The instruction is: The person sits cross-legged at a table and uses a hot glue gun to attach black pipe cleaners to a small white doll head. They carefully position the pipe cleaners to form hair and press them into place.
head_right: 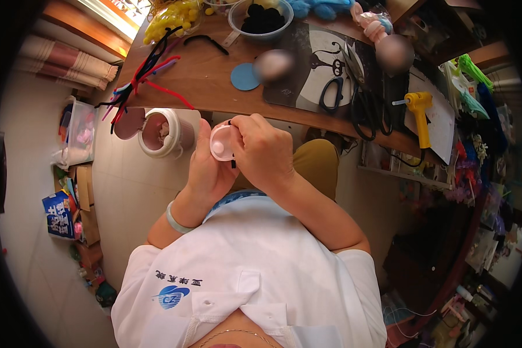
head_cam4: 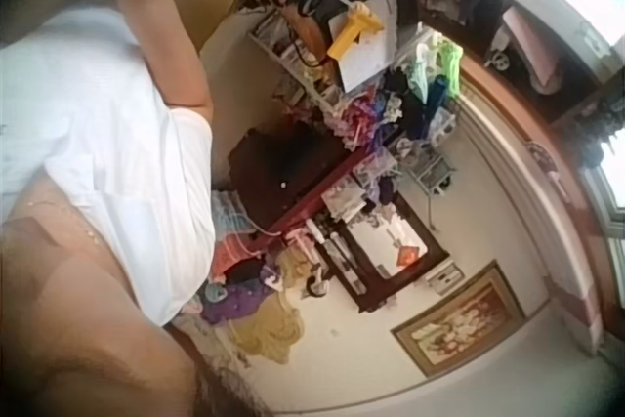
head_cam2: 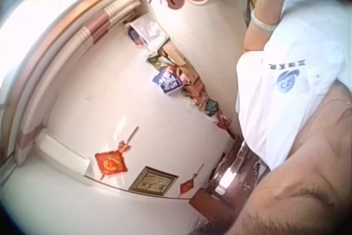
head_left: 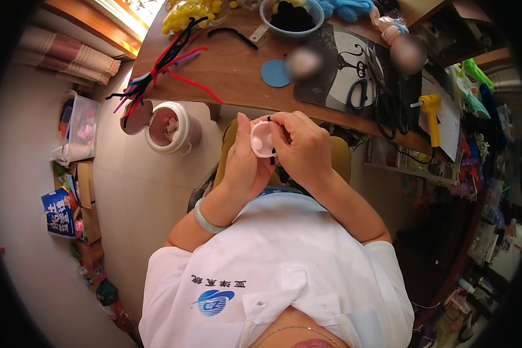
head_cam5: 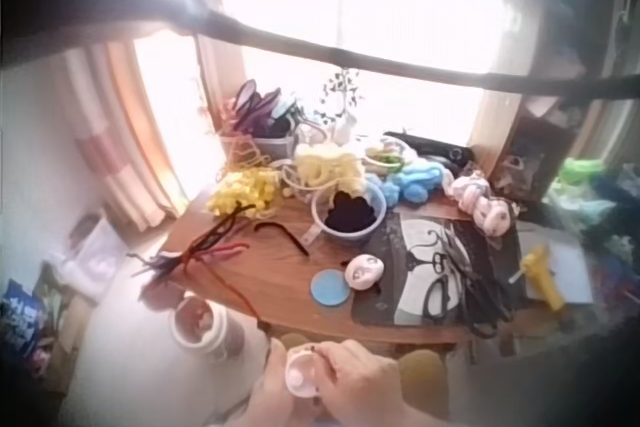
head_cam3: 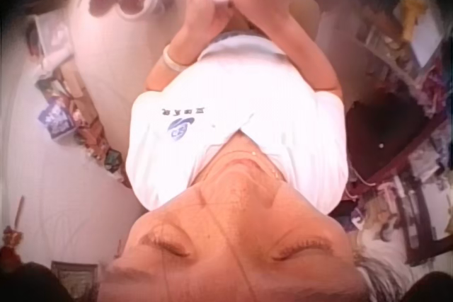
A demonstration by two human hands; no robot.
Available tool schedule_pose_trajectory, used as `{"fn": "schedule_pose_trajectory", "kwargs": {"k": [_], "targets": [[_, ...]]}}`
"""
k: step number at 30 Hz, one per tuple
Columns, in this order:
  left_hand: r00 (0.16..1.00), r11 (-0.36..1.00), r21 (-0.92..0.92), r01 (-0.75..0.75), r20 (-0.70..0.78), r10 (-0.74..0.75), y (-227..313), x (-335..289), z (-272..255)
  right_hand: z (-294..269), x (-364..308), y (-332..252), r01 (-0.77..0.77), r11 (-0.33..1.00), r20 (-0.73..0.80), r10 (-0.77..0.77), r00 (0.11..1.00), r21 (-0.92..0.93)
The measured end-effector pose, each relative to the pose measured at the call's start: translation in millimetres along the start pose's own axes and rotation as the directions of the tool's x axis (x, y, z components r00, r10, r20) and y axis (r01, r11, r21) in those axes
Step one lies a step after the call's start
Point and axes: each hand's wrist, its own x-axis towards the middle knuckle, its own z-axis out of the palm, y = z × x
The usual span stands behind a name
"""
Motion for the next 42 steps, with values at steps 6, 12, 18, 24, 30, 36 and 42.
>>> {"fn": "schedule_pose_trajectory", "kwargs": {"k": [6,12,18,24,30,36,42], "targets": [[0.999,1.0,-0.012,0.025,-0.03,-0.025,-1.4,1.2,-7.2,2.8,-2.5,0.4,-0.065,0.996,0.002,0.065,0.998,0.058],[0.997,0.997,0.033,-0.072,0.045,0.07,-4.0,2.1,-5.4,2.2,1.8,2.4,-0.221,0.959,0.084,0.209,0.974,0.177],[0.994,0.993,0.045,-0.107,0.025,0.106,-7.1,2.6,-3.8,2.8,2.0,0.7,-0.234,0.962,0.1,0.222,0.97,0.138],[0.989,0.987,0.094,-0.133,0.078,0.126,-8.7,4.1,-12.3,-3.2,1.8,2.3,-0.257,0.957,0.194,0.228,0.954,0.138],[0.987,0.978,0.13,-0.16,0.024,0.158,-10.0,5.1,-11.8,-0.5,-3.5,8.5,-0.26,0.955,0.174,0.235,0.956,0.14],[0.929,0.886,0.277,-0.37,0.117,0.352,-18.6,9.8,-12.2,1.7,-4.5,9.6,-0.055,0.994,0.07,0.062,0.996,-0.099],[0.923,0.876,0.292,-0.384,0.114,0.367,-18.8,7.5,-9.1,2.2,2.5,9.8,-0.079,0.996,0.045,0.077,0.996,0.05]]}}
